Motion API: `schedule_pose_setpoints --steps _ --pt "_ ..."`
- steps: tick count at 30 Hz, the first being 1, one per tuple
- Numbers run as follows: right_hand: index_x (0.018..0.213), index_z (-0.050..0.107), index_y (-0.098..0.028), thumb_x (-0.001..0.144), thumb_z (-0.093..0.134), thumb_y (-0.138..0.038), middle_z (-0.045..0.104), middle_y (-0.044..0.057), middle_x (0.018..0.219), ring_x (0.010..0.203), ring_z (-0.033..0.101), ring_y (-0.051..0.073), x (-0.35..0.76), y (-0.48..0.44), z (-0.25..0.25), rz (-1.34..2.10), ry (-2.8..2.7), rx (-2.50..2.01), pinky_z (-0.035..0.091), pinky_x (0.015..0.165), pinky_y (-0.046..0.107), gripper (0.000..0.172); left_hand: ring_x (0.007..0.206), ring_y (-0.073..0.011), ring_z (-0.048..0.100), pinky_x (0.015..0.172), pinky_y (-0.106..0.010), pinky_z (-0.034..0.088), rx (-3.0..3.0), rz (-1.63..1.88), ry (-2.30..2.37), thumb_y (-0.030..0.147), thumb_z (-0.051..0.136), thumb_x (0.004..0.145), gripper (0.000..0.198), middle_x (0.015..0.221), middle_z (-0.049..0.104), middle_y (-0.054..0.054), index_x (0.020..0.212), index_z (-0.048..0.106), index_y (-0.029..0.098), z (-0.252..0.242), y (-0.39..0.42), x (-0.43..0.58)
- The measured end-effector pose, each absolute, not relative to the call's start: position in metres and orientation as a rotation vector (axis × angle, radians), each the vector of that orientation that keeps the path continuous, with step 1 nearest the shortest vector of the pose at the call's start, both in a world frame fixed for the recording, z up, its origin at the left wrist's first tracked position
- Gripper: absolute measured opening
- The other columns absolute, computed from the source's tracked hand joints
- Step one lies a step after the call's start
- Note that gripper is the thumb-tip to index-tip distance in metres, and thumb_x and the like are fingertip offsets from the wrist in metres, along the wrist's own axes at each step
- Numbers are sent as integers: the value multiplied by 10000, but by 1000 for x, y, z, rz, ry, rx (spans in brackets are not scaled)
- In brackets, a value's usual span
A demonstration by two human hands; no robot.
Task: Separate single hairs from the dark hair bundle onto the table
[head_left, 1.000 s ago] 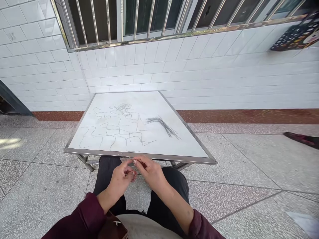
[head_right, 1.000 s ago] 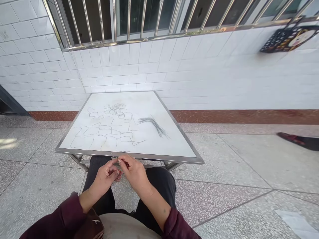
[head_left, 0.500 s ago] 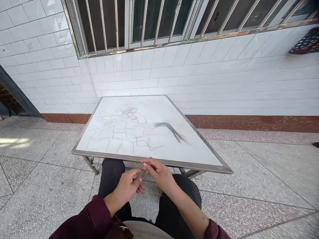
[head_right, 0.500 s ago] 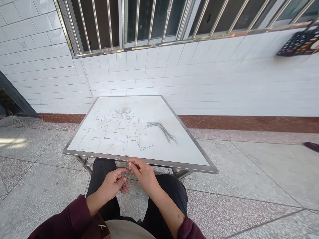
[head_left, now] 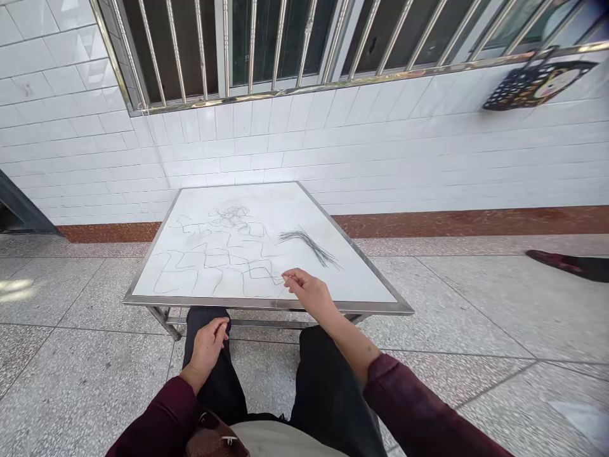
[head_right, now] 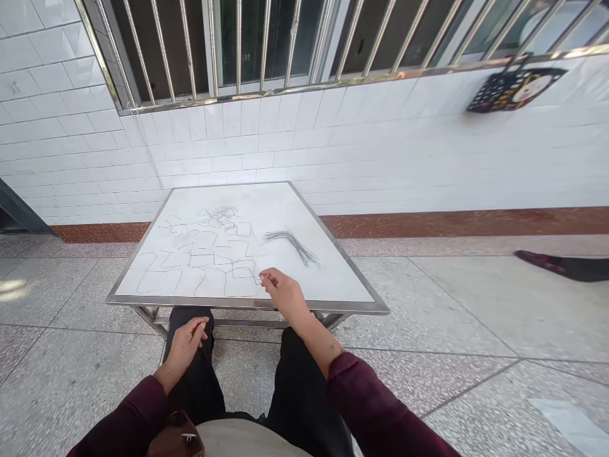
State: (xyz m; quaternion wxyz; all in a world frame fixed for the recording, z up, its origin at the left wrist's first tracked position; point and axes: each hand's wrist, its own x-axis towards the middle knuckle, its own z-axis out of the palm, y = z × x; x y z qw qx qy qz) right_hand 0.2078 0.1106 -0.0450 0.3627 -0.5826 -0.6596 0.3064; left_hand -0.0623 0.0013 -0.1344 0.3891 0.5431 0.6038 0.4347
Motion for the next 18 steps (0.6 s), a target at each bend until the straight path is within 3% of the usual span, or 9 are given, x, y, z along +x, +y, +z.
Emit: schedule_pose_setpoints --steps 4,8,18 --pt "951 639 -239 860 484 -381 710 18 791 732 642 177 229 149 -49 675 -1727 -1598 430 662 277 229 714 -188 652 761 -317 519 1493 1173 1592 466 547 859 351 854 724 -52 1083 704 246 -145 -5 -75" --pt "924 655 -222 862 488 -356 717 25 779 733 634 177 247 183 -59 665 -1755 -1653 417 670 282 222 1002 -246 668 971 -374 462 1647 1183 1605 424 563 860 301 1107 723 -60 1086 707 287 -156 -5 -80" --pt "879 673 -209 867 475 -303 720 26 798 690 603 159 251 218 -89 709 -1796 -1724 396 627 268 219 1011 -251 682 965 -379 498 1782 1134 1623 355 564 877 254 1094 732 -47 1074 714 302 -163 -1 -78"
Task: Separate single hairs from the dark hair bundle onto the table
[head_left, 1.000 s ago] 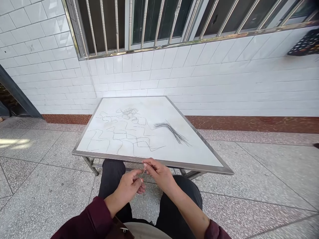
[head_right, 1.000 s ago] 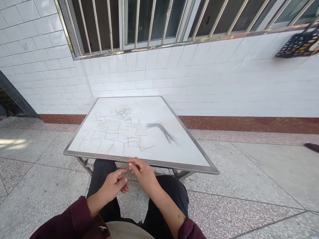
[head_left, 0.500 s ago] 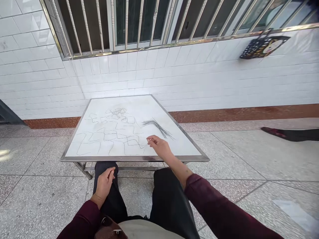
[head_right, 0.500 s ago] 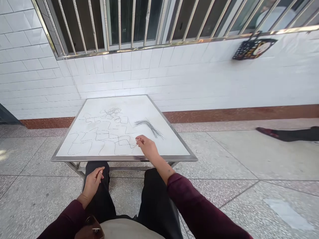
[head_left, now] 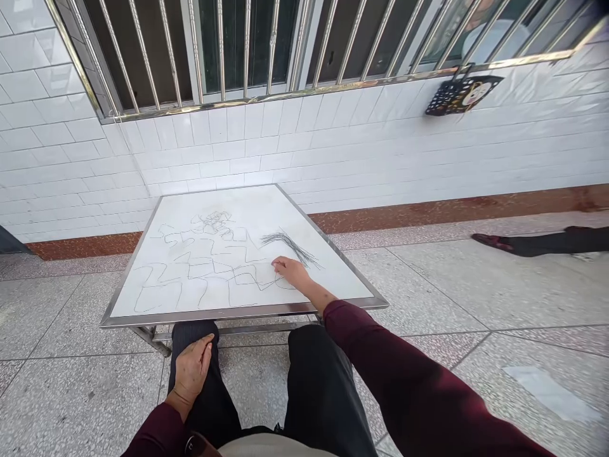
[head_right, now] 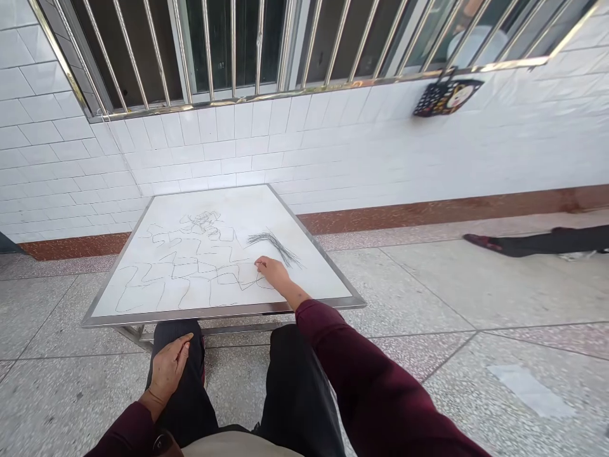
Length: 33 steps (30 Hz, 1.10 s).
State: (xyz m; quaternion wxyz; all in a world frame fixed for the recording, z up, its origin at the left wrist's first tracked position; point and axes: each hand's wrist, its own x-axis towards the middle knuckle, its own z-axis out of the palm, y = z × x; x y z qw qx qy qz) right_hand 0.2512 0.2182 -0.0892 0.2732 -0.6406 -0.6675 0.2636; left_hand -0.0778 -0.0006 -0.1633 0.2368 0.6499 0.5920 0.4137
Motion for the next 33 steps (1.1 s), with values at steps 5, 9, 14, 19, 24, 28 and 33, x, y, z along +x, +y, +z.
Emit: schedule_pose_setpoints --steps 5,9,14,19,24,28,33 --pt "899 684 -211 898 455 -328 728 24 842 664 591 159 254 229 -94 673 -1797 -1717 403 632 276 257 960 -212 703 899 -335 546 2042 1138 1657 289 501 921 265 1072 739 -38 1105 692 272 -173 4 -79" --pt "959 681 -209 924 441 -341 721 52 960 857 620 204 264 227 -94 582 -1789 -1667 432 731 297 277 915 -175 712 828 -296 574 2319 1120 1698 244 454 953 271 1050 744 -35 1120 667 224 -179 6 -80" --pt "987 651 -209 950 397 -357 682 68 1051 999 582 221 281 200 -101 431 -1717 -1614 443 842 332 296 898 -160 715 806 -275 582 2465 1096 1731 222 460 955 257 1033 746 -25 1118 658 216 -178 8 -80" --pt "956 641 -230 926 491 -358 676 45 948 925 584 207 274 165 -119 370 -1775 -1520 483 751 301 199 889 -155 717 803 -273 584 2521 1053 1724 222 460 957 252 1027 747 -20 1110 659 211 -177 10 -79" --pt "939 653 -223 866 615 -256 682 47 922 939 548 232 257 160 -129 254 -1918 -1419 455 834 341 89 900 -160 715 804 -277 584 2532 1025 1726 220 455 959 253 1037 746 -25 1110 657 204 -176 12 -76" --pt "878 670 -210 879 589 -189 688 55 891 885 537 239 254 166 -131 163 -1979 -1390 431 833 361 84 896 -158 716 805 -276 585 2537 1018 1724 220 451 961 253 1035 746 -25 1107 656 207 -175 11 -75" --pt "910 690 -212 900 563 -187 688 68 916 900 538 247 260 168 -134 85 -1978 -1384 416 830 371 130 889 -152 718 809 -271 585 2543 1011 1731 223 454 960 247 1031 747 -23 1105 655 211 -175 10 -75"
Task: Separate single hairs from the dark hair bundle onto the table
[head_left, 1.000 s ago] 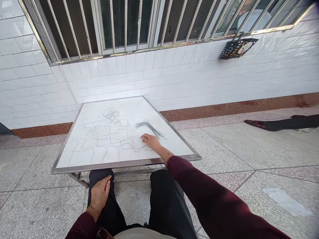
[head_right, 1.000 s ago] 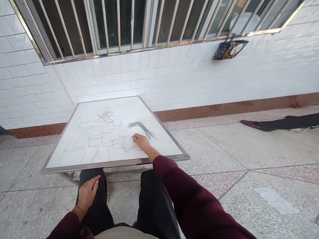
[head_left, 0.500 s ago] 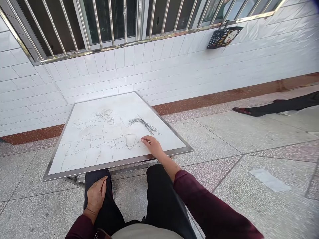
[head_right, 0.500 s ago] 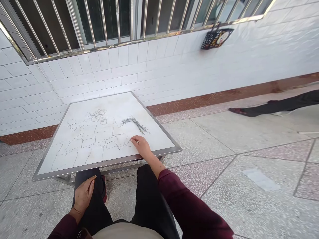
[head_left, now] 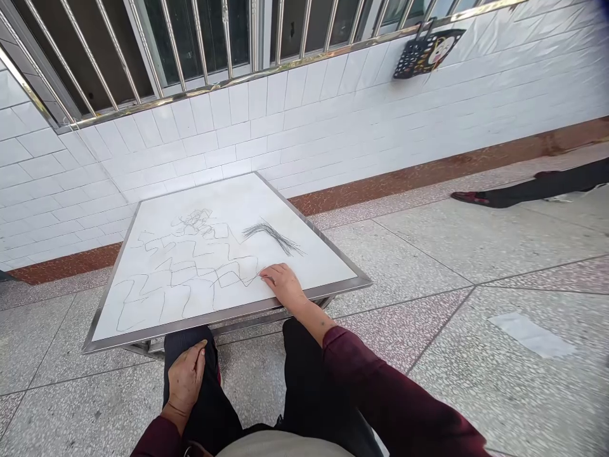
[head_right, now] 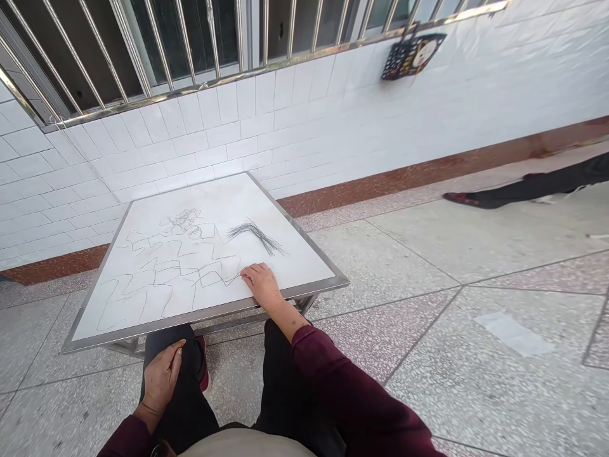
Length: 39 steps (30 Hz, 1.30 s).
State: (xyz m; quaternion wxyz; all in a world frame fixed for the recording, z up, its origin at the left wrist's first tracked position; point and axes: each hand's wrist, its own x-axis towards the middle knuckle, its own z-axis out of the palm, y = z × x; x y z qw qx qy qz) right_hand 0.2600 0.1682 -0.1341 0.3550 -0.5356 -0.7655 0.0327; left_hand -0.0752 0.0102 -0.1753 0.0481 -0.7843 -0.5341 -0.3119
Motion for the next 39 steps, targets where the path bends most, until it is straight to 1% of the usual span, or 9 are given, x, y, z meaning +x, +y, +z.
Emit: schedule_pose_setpoints --steps 7,10,14,17,24,29,31,34,39 --pt "960 694 -220 936 535 -302 691 76 937 928 562 251 259 163 -132 70 -1935 -1333 431 822 390 180 884 -157 720 791 -275 589 -2397 -909 -1623 224 455 959 249 1022 750 -14 1104 657 216 -175 12 -72" --pt "965 683 -223 969 465 -341 692 76 947 926 570 245 259 160 -132 73 -1847 -1346 446 832 394 248 887 -158 720 796 -273 589 -2403 -908 -1618 228 455 958 253 1026 749 -15 1109 659 218 -176 12 -72" --pt "958 670 -227 989 382 -382 688 78 954 919 565 246 272 166 -133 79 -1676 -1443 470 793 379 329 884 -161 721 792 -270 590 -2401 -911 -1615 241 453 959 257 1025 749 -18 1105 663 222 -177 12 -72" --pt "936 669 -220 964 411 -393 685 81 939 915 550 251 294 182 -128 84 -1579 -1549 467 782 373 312 873 -158 723 786 -263 593 -2407 -917 -1601 246 442 961 263 1011 752 -20 1093 668 219 -176 12 -72" --pt "918 678 -202 907 463 -331 675 86 962 951 526 260 345 245 -104 120 -1516 -1810 420 773 355 251 854 -164 728 763 -259 602 -2410 -935 -1609 243 436 956 270 981 756 -21 1071 680 229 -176 12 -71" --pt "847 680 -200 867 558 -406 675 84 933 937 547 255 344 282 -94 204 -1647 -1937 397 755 334 239 821 -162 731 730 -250 603 -2406 -914 -1606 251 431 959 270 951 759 -24 1058 681 226 -176 13 -68" --pt "840 672 -193 854 583 -397 667 97 951 949 549 261 340 287 -94 219 -1687 -1981 393 757 336 224 818 -164 730 723 -247 601 -2403 -910 -1611 250 432 957 270 946 759 -24 1049 685 228 -176 13 -68" --pt "857 659 -193 881 543 -339 657 100 951 939 558 252 338 287 -94 229 -1710 -2040 392 739 330 188 826 -165 728 723 -246 599 -2410 -904 -1609 243 437 955 265 952 758 -27 1056 682 227 -175 12 -67" --pt "894 639 -190 904 479 -288 644 96 983 857 582 217 345 275 -93 224 -1681 -2123 388 676 307 187 830 -161 725 739 -259 595 -2428 -888 -1598 224 435 959 254 949 755 -24 1071 663 216 -175 13 -65"
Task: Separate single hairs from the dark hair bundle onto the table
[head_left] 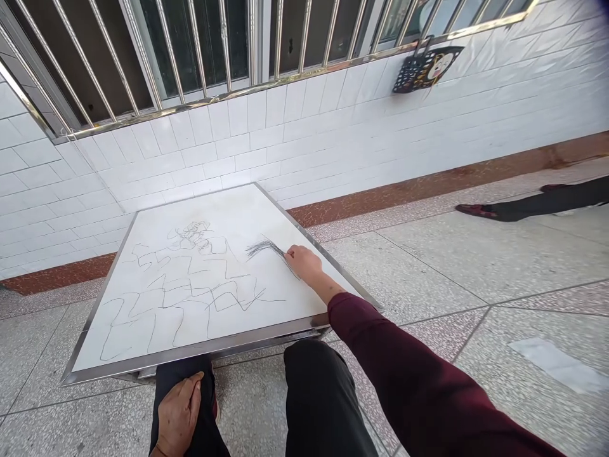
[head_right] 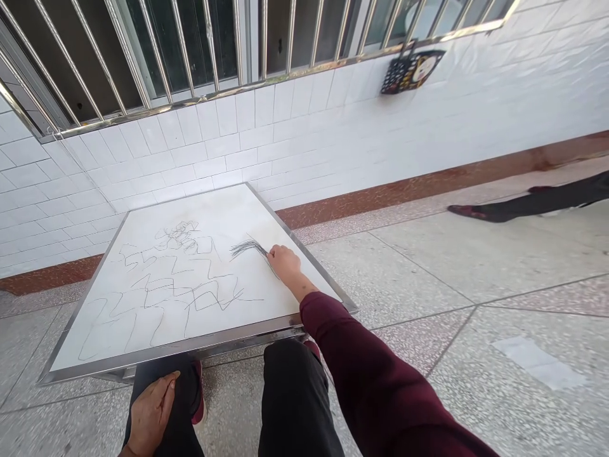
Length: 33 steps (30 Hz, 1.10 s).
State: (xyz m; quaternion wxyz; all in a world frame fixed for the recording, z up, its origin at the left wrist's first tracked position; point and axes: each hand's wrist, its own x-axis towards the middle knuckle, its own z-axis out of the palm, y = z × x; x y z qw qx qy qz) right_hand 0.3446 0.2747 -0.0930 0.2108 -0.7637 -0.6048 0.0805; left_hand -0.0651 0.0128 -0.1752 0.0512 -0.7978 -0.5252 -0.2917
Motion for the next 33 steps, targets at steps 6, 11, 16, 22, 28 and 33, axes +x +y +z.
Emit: schedule_pose_setpoints --steps 6,11,16,22,28,33 --pt "924 621 -177 909 448 -220 633 118 1005 885 579 235 351 261 -90 128 -1700 -2136 387 681 323 178 831 -161 725 737 -260 595 -2419 -902 -1592 222 432 960 255 952 755 -22 1059 667 220 -176 13 -64" --pt "913 617 -197 918 480 -257 639 112 987 970 557 255 349 257 -90 51 -1798 -2072 396 754 337 150 838 -162 723 748 -264 594 -2417 -914 -1576 216 434 959 253 961 754 -27 1067 663 214 -177 13 -66" --pt "849 622 -175 892 518 -273 648 159 906 953 559 303 347 259 -94 20 -1849 -2080 410 777 405 150 835 -166 724 751 -267 594 -2417 -928 -1572 225 431 961 255 954 754 -30 1060 665 214 -176 14 -65" --pt "864 618 -145 866 489 -196 646 206 929 977 566 350 343 249 -91 29 -1800 -2096 409 782 448 139 833 -161 725 751 -256 596 -2431 -958 -1588 230 432 958 262 942 755 -30 1044 679 217 -172 13 -64" --pt "948 576 -161 864 483 -217 655 132 838 820 615 277 341 229 -84 181 -1657 -2037 422 685 361 137 825 -164 727 749 -257 596 -2410 -985 -1585 230 420 963 281 938 756 -43 1042 689 220 -174 14 -64" --pt "1043 564 -191 889 417 -283 686 80 919 819 627 219 337 210 -78 314 -1541 -1823 454 695 316 231 827 -166 724 746 -259 596 -2420 -1023 -1588 232 423 962 274 928 753 -38 1036 687 229 -173 13 -64"
